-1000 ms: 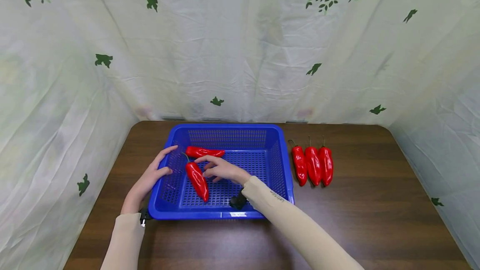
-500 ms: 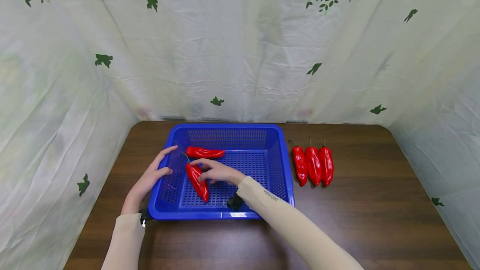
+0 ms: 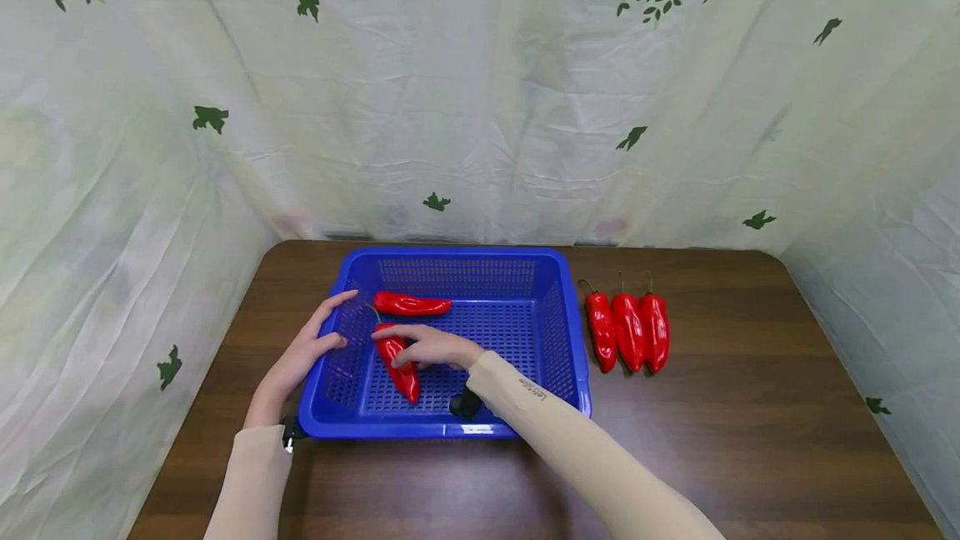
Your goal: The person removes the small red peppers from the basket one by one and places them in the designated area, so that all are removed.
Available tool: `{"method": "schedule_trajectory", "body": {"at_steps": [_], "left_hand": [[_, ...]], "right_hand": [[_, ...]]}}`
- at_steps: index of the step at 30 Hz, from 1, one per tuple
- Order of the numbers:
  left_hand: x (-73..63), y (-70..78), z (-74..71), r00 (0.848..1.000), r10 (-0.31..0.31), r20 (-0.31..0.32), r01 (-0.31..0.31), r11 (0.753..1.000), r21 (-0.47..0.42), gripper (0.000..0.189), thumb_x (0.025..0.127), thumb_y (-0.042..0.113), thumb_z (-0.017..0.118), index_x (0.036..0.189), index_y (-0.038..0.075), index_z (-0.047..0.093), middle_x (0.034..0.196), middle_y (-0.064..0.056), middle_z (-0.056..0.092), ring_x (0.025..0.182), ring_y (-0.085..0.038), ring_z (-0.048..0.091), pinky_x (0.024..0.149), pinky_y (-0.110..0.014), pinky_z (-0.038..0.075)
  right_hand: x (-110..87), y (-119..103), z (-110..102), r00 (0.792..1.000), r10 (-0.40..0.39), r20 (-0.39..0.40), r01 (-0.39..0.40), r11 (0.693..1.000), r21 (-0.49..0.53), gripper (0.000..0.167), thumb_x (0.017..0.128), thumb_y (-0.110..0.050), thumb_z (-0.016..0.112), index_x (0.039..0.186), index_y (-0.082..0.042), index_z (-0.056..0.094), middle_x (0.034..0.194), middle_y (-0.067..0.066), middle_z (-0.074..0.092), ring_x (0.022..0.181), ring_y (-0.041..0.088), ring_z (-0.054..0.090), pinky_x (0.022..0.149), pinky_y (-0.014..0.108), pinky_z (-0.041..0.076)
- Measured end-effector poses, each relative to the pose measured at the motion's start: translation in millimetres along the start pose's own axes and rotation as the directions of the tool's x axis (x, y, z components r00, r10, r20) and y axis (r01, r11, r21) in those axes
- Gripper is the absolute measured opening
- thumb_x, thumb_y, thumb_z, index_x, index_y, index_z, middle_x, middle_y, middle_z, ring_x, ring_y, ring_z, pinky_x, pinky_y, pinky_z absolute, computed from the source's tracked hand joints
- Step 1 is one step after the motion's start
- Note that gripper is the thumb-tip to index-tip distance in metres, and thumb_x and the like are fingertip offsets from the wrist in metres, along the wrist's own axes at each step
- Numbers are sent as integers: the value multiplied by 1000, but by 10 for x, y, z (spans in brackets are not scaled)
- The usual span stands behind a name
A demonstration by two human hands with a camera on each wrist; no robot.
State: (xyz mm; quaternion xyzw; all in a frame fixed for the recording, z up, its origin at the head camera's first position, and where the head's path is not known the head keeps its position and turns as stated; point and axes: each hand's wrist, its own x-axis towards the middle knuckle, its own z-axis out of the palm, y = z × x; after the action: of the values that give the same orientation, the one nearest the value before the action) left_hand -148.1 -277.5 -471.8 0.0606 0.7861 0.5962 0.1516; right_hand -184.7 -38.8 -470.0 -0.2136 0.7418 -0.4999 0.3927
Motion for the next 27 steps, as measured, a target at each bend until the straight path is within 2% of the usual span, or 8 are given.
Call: {"method": "schedule_trajectory", "body": {"at_steps": [5, 17, 23, 27], "left_hand": [[11, -8, -1, 1000, 4, -3, -4, 1000, 13, 64, 94, 8, 46, 151, 26, 23, 156, -16, 8, 126, -50, 33, 89, -56, 45], [2, 7, 5, 1000, -1, -11, 1, 1000, 11, 66, 92, 7, 46, 151, 26, 23, 156, -17, 8, 129, -50, 29, 88, -57, 45], [18, -5, 2, 1000, 7, -12, -7, 1000, 12, 65, 92, 7, 45, 151, 26, 24, 156, -17, 8, 128, -49, 30, 89, -57, 44], [18, -14, -3, 1000, 12, -17, -11, 1000, 19, 65, 92, 6, 45, 150, 25, 25, 156, -17, 8, 128, -49, 29, 88, -57, 44]], "right_hand": [[14, 16, 0, 1000, 8, -9, -8, 1000, -8, 52, 88, -10, 61, 138, -23, 54, 136, -1, 47, 104, 16, 48, 83, 36, 48], [12, 45, -51, 994, -63, -88, 69, 996, 63, 45, 85, -6, 63, 129, -15, 60, 123, 2, 53, 104, 17, 51, 85, 37, 50], [-1, 49, -101, 988, -92, -122, 113, 977, 181, 39, 87, -2, 61, 125, -7, 61, 118, 4, 53, 101, 18, 53, 87, 38, 50], [-44, 26, -143, 984, -102, -148, 136, 960, 245, 37, 87, 1, 60, 123, -4, 60, 113, 8, 52, 95, 19, 56, 84, 38, 51]]}}
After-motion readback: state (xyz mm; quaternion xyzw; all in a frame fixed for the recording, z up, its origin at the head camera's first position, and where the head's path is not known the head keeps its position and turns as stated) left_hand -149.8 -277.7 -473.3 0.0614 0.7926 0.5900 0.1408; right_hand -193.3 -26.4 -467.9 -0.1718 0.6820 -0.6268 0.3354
